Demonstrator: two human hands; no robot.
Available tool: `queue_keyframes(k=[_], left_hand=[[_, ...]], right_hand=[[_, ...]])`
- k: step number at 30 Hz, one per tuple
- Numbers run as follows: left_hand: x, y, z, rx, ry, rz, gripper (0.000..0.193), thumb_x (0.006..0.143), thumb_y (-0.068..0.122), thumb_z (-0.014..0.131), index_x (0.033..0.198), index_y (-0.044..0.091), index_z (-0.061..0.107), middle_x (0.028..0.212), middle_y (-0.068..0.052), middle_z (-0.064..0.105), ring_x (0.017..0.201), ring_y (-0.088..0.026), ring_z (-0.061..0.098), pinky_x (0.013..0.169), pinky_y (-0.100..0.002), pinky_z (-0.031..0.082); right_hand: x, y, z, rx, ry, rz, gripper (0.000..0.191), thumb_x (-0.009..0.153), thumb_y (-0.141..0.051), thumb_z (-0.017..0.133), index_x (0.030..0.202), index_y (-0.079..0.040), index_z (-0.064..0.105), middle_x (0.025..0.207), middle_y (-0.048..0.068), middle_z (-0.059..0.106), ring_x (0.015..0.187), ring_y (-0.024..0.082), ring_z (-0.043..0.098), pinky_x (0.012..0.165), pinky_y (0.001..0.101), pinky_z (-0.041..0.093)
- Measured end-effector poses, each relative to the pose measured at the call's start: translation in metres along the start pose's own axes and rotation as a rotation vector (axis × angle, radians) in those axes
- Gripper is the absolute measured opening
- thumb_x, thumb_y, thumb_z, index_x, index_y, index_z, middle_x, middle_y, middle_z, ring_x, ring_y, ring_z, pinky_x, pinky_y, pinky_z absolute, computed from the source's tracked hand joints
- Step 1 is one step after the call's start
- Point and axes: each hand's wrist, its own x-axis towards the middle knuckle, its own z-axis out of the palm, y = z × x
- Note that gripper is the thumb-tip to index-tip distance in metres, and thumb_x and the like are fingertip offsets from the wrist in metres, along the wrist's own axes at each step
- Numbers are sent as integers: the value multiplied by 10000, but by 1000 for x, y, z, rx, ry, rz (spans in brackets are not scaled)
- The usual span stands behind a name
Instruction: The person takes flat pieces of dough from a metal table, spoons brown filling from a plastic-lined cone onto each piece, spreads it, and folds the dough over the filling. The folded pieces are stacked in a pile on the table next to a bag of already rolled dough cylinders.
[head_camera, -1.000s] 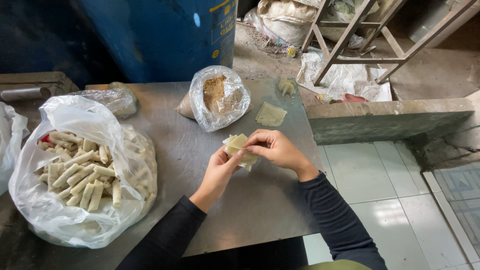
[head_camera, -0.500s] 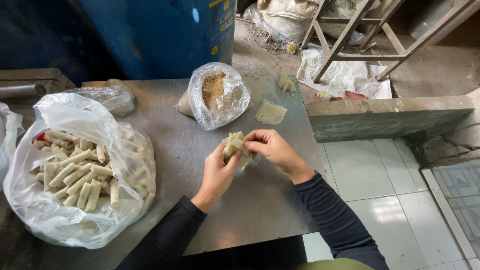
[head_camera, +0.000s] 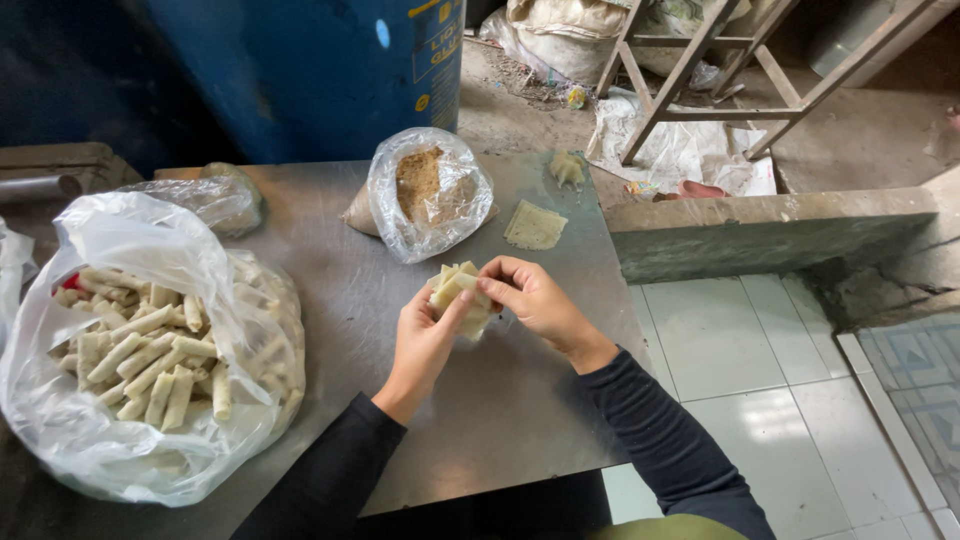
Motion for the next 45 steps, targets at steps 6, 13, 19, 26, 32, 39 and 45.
queue_keyframes(k=[6,13,19,26,32,39,45], left_hand=[[0,2,1,29,4,29,296,982,157,681,1215,-25,664,997,-35,747,833,-69,688,704,-242,567],[-1,3,1,-56,39,-59,324,965,174,684,1228,-15,658,1015,-40,748,840,-71,689,718,-253,562],[-2,3,1,-67,40,-81,319,971,189,687,1197,-35,658,1001,-53,748,831,-84,688,717,-265,561],[-3,8,2,-62,46,-97,322,959,186,689,1199,-28,659,1008,-54,742,845,-85,690,729,-265,563],[-1,3,2,-98,26,-91,336,969,204,681,1210,-28,657,1027,-50,745,861,-83,686,750,-265,557],[0,0,1,-74,6,-89,366,988,245,644,1250,-10,634,1046,-58,740,872,-108,688,756,-292,556],[0,2,-4,-408,-137,-191,503,1035,413,415,1260,4,604,1222,-78,713,1098,-145,710,975,-332,555]], right_hand=[[1,20,-6,-19,32,-9,154,956,-90,781,1011,-34,648,924,-15,657,844,71,599,745,255,496],[20,33,-66,282,379,46,148,973,-79,681,1110,-31,709,1007,36,753,863,110,700,762,287,557],[26,25,-82,-1006,723,-553,167,952,-20,625,1055,-55,752,1008,135,751,934,278,738,789,380,570],[21,21,-69,-1353,542,-485,241,850,-17,567,973,-72,767,974,112,754,941,331,704,858,433,539],[21,25,-70,-1410,508,-501,226,862,-62,575,993,-65,759,989,111,750,960,321,705,872,425,529],[21,17,-61,-1372,491,-443,234,881,-68,580,1024,-94,764,1038,100,766,991,321,709,877,422,552],[2,-29,-32,-765,275,-480,386,877,-161,795,1203,-16,646,1168,141,704,1076,244,690,868,370,547]])
